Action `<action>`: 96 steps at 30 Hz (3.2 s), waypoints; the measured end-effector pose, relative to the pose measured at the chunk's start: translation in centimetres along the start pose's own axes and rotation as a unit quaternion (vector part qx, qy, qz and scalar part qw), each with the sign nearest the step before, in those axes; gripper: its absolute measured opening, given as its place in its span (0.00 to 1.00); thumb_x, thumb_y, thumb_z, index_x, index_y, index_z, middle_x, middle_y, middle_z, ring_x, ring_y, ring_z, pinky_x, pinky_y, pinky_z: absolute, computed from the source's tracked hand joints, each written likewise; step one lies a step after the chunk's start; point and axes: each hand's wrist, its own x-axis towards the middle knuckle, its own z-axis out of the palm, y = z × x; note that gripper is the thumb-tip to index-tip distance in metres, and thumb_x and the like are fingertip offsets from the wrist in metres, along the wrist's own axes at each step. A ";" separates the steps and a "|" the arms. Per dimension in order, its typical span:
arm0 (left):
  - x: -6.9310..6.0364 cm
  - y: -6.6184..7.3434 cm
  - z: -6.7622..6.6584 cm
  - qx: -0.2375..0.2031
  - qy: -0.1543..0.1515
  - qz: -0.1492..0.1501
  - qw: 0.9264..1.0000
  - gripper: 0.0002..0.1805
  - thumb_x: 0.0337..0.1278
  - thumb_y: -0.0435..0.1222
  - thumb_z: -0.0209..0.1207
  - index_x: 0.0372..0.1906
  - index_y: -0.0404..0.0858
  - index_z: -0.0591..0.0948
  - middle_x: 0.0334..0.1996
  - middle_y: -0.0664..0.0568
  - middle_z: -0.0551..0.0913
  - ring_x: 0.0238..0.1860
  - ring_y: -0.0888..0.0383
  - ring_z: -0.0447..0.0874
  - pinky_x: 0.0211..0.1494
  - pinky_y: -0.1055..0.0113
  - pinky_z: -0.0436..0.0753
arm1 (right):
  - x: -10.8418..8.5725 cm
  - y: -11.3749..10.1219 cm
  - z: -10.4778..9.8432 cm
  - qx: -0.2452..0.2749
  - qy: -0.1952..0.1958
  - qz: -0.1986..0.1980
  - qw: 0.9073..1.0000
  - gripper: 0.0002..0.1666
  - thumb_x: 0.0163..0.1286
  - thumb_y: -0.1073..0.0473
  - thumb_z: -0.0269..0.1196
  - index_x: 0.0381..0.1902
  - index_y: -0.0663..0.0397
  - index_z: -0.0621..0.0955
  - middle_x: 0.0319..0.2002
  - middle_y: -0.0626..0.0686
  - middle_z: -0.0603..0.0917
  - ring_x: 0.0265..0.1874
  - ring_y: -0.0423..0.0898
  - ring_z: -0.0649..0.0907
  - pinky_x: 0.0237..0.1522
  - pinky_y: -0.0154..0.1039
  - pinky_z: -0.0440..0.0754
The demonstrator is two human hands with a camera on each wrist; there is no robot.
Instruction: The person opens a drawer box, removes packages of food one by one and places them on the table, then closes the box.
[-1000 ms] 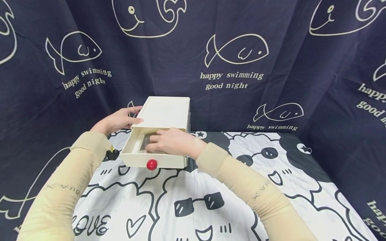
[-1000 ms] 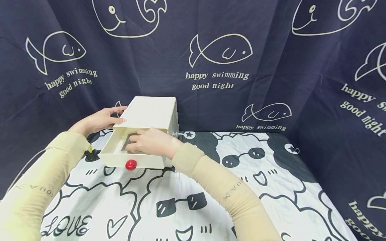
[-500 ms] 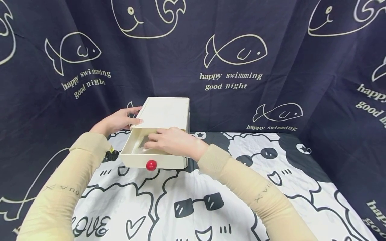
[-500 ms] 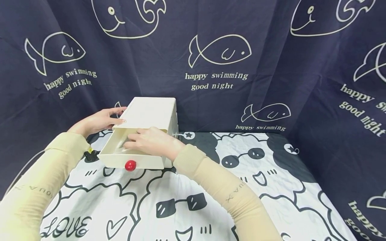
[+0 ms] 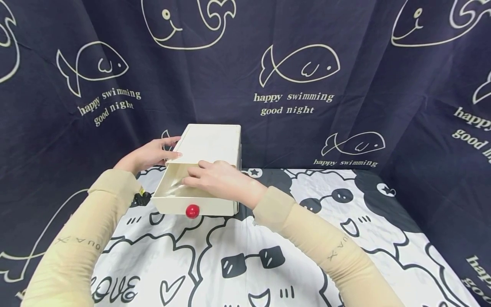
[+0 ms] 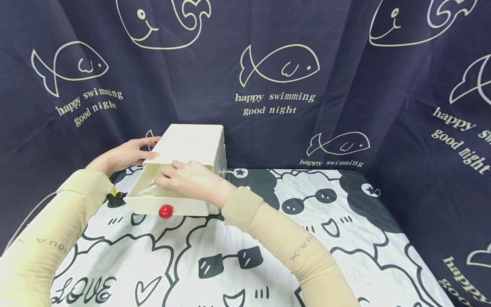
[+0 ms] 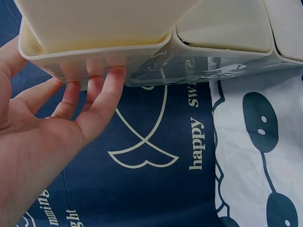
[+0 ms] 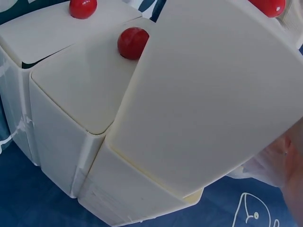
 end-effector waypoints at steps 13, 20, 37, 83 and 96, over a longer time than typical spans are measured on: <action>0.1 0.1 0.0 0.001 -0.005 -0.003 1.000 0.41 0.60 0.43 0.60 0.74 0.43 0.54 0.66 0.40 0.62 0.58 0.45 0.72 0.59 0.47 0.72 | 0.1 0.3 -1.2 0.052 0.009 0.034 0.998 0.13 0.67 0.47 0.60 0.45 0.42 0.76 0.38 0.43 0.78 0.33 0.44 0.78 0.23 0.36 0.73; 0.2 -0.1 -0.1 0.002 -0.002 -0.001 1.000 0.40 0.60 0.43 0.60 0.74 0.43 0.55 0.65 0.41 0.64 0.54 0.49 0.74 0.57 0.50 0.75 | 0.2 0.6 -2.4 0.061 0.032 0.057 0.996 0.14 0.67 0.46 0.60 0.48 0.42 0.77 0.37 0.44 0.78 0.33 0.44 0.78 0.23 0.36 0.74; 0.2 -0.4 -0.1 0.004 -0.006 0.002 1.000 0.40 0.61 0.42 0.59 0.74 0.43 0.54 0.65 0.39 0.63 0.57 0.47 0.71 0.59 0.47 0.72 | -0.1 1.4 -5.6 0.061 0.055 0.069 0.994 0.14 0.65 0.52 0.63 0.49 0.39 0.79 0.41 0.42 0.79 0.37 0.41 0.79 0.24 0.35 0.75; 0.1 0.1 0.1 -0.006 0.011 -0.010 1.000 0.41 0.59 0.42 0.61 0.74 0.43 0.55 0.64 0.41 0.64 0.54 0.48 0.74 0.59 0.48 0.73 | -4.5 9.4 -7.3 -0.025 0.197 0.114 0.973 0.17 0.58 0.44 0.68 0.37 0.48 0.81 0.29 0.45 0.79 0.26 0.44 0.78 0.15 0.41 0.72; 0.2 -0.1 0.1 -0.014 0.006 -0.001 1.000 0.40 0.59 0.42 0.61 0.73 0.42 0.56 0.63 0.40 0.65 0.47 0.56 0.76 0.58 0.48 0.74 | -8.1 11.8 -5.4 -0.018 0.142 0.148 0.979 0.15 0.54 0.58 0.69 0.41 0.49 0.80 0.34 0.48 0.80 0.30 0.49 0.80 0.17 0.45 0.74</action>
